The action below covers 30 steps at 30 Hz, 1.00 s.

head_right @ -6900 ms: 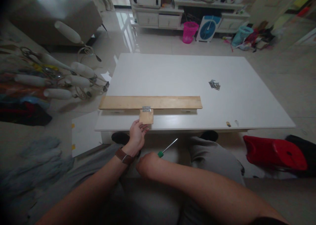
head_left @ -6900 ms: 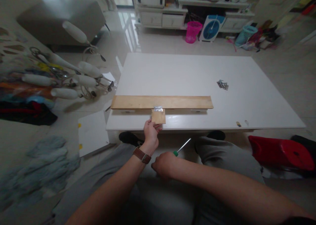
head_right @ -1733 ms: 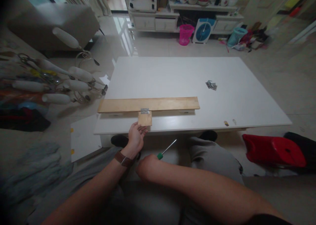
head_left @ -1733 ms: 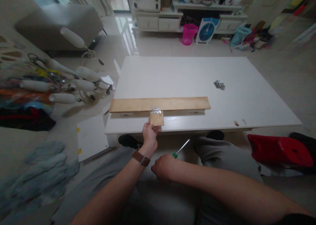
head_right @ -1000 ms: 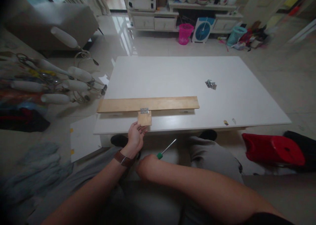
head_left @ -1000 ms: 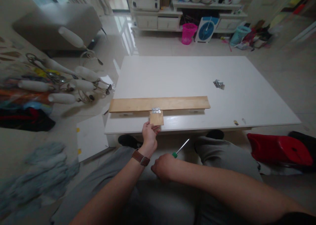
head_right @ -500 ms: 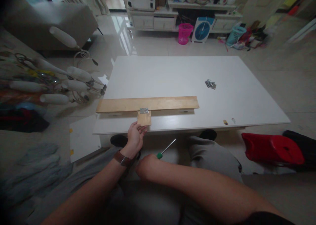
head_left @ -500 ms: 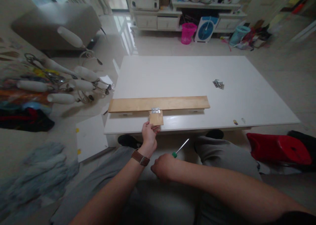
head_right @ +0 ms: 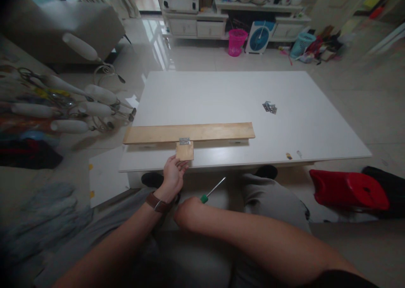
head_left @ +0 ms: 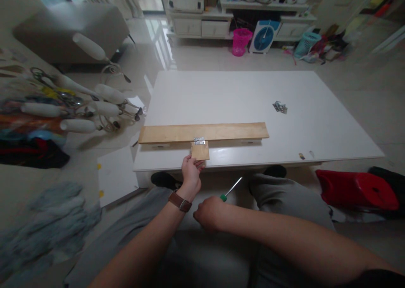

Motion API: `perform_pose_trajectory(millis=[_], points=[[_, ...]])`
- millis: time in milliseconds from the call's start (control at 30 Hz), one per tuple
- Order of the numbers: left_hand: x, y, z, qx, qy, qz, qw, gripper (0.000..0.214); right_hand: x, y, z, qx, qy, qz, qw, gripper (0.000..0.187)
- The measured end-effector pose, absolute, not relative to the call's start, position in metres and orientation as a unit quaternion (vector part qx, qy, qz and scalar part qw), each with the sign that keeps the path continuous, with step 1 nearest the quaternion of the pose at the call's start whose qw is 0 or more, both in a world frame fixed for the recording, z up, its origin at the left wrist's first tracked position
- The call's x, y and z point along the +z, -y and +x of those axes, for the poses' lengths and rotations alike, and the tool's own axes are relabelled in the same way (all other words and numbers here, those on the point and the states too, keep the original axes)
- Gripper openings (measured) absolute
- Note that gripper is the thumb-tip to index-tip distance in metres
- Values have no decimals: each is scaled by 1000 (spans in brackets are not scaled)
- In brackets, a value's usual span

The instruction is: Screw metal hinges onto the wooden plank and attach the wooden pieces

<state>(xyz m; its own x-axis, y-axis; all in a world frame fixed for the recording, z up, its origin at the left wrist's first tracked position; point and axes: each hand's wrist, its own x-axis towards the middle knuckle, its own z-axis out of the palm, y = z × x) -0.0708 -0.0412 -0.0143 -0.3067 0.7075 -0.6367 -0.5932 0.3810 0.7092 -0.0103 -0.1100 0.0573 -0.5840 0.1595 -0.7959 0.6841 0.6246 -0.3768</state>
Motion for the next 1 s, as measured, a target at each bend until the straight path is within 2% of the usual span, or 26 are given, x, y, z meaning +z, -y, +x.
perform_pose_trajectory(millis=[1000], points=[[-14, 42, -71, 553, -588, 46, 589, 27, 51, 111, -10, -348, -816, 248, 389, 45]])
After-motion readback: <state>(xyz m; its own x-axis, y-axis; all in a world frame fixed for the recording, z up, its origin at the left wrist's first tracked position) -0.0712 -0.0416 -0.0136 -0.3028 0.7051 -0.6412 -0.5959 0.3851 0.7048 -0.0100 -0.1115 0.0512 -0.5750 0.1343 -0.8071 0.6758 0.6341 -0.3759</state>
